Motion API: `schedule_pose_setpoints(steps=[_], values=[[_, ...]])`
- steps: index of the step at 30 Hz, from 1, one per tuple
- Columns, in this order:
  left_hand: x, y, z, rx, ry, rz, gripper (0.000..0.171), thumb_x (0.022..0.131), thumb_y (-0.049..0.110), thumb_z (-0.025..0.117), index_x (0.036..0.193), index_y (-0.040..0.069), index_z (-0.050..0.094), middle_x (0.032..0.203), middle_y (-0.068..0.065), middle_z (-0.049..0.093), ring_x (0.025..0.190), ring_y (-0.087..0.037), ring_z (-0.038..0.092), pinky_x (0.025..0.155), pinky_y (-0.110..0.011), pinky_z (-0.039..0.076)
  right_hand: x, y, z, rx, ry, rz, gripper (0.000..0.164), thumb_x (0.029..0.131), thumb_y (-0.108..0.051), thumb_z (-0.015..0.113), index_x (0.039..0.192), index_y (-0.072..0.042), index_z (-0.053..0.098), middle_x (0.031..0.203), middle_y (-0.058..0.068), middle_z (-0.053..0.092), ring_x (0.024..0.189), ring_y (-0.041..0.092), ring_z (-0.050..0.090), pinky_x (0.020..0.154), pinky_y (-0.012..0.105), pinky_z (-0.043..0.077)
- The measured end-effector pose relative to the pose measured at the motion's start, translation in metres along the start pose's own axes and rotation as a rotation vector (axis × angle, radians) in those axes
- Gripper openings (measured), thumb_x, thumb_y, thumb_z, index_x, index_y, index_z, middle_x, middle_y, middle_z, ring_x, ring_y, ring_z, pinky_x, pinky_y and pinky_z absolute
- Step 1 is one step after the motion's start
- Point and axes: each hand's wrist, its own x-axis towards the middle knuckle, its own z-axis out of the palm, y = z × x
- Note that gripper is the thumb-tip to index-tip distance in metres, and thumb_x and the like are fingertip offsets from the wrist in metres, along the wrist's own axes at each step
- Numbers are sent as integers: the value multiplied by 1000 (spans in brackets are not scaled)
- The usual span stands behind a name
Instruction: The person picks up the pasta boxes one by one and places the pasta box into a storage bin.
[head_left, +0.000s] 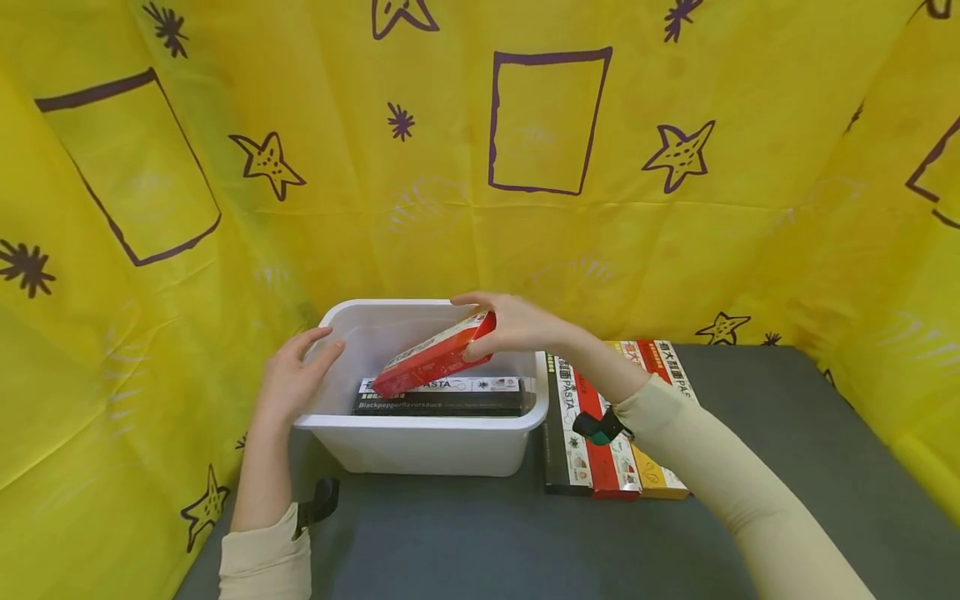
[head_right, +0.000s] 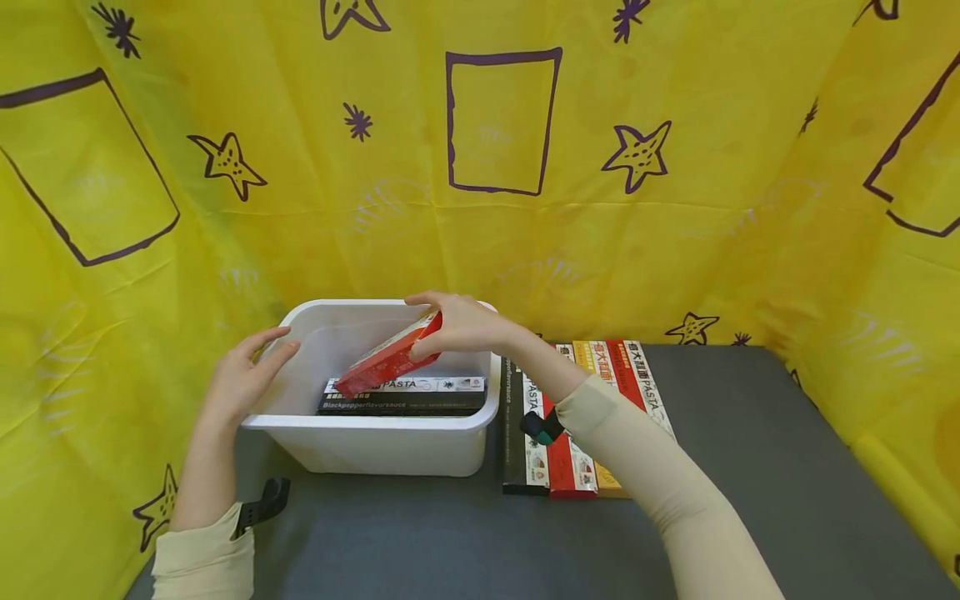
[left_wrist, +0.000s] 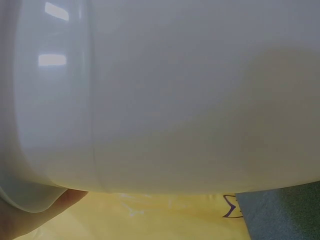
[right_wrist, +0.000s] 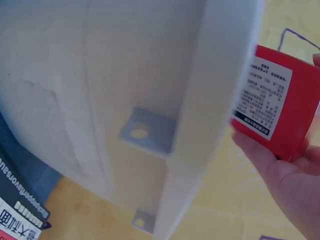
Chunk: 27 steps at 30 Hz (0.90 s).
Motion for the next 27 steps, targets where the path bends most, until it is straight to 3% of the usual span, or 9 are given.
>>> schedule_pose_setpoints(steps=[6,14,22,27], values=[[0,-1,2,3,-6,-1,64,97,50,53,143,5,48,149,-25,38,135,-46,33,106,-65,28,8,14,-1,38,41,-71,72,77,-27,74,143,-17,47,126,7,59,106,22,55,83,35,52],[0,-1,1,-1,1,-12,64,97,48,53,144,5,47,148,-25,39,135,-46,34,106,-66,27,-3,34,-3,-184,260,-137,57,84,-20,74,137,-8,56,137,8,56,129,27,47,107,47,37],[2,-1,3,3,9,0,63,97,48,53,143,5,48,148,-24,40,135,-45,35,105,-66,27,-36,53,-7,-90,363,-101,54,86,-22,74,136,-13,56,135,8,57,124,29,50,103,50,41],[2,-1,3,2,5,0,64,97,49,52,144,5,47,148,-25,39,135,-46,34,105,-67,27,-61,65,-10,55,381,-51,59,86,-15,75,140,-11,52,140,10,52,131,29,45,109,51,35]])
